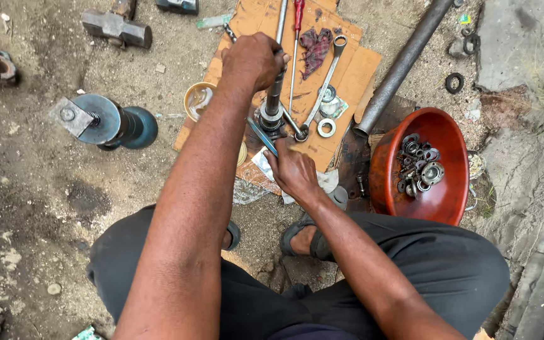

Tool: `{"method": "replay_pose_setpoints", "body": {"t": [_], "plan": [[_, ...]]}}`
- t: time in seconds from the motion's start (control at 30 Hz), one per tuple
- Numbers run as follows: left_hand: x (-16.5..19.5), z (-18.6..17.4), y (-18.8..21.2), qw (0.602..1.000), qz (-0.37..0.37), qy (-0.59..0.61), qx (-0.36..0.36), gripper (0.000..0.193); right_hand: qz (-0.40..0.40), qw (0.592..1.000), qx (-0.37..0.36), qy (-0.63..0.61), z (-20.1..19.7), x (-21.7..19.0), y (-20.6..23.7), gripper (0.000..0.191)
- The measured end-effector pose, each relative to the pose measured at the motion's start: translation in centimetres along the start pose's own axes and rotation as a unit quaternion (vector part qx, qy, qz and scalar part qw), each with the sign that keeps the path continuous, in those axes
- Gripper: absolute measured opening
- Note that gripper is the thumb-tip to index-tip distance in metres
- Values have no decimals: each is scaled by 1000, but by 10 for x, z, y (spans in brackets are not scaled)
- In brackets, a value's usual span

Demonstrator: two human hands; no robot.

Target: The person assembles a mechanical shaft by placing a bearing onto it, then uses a small metal rod to tap and seat the bearing. They wipe the shaft with a cloth and continue tapping to adjust the bearing position.

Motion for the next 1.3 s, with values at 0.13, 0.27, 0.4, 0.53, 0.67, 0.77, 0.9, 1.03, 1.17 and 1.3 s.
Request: {"method": "replay_pose_setpoints", "body": {"t": [0.13, 0.27, 0.4, 0.53, 0.67, 0.77, 0.9, 1.03, 1.17, 1.3], "plan": [[8, 9, -3, 999, 11, 11, 47, 35, -112, 981, 154, -33, -8, -17, -25, 33], [6, 9, -6, 998, 5, 28, 47, 35, -5, 998, 30, 54, 10, 16, -53, 31], [6, 11, -7, 998, 16, 41, 55, 36, 37, 995, -42, 82, 19, 33, -55, 35], [6, 13, -6, 997, 9, 45, 63, 36, -13, 998, 48, 25, 16, 27, -55, 36], [7, 8, -4, 996, 24, 53, 65, 33, 66, 995, -60, 49, 16, 35, -47, 35], [2, 8, -4, 998, 0, 61, 35, 33, 62, 996, -68, -3, -5, 40, -31, 39], [-1, 6, -5, 996, 17, 60, 62, 34, 114, 985, 46, -124, -47, 52, -29, 40], [-5, 9, -2, 997, 6, 54, 53, 34, 103, 929, 272, -228, -55, 51, -50, 38], [-2, 4, -1, 997, 15, 56, 46, 34, 203, 978, 13, -45, 13, 60, -67, 34], [-3, -1, -2, 998, 9, 55, 42, 32, 214, 963, -145, 69, 36, 108, -23, 40]]}}
Point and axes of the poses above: each hand's wrist, its own y-axis away from the middle knuckle, its own z-axis out of the palm, x = y × z, the point moved 5 cm from there along -y, towards the middle knuckle, and after that the axes turned 7 degrees about x, right-handed, at the moved point
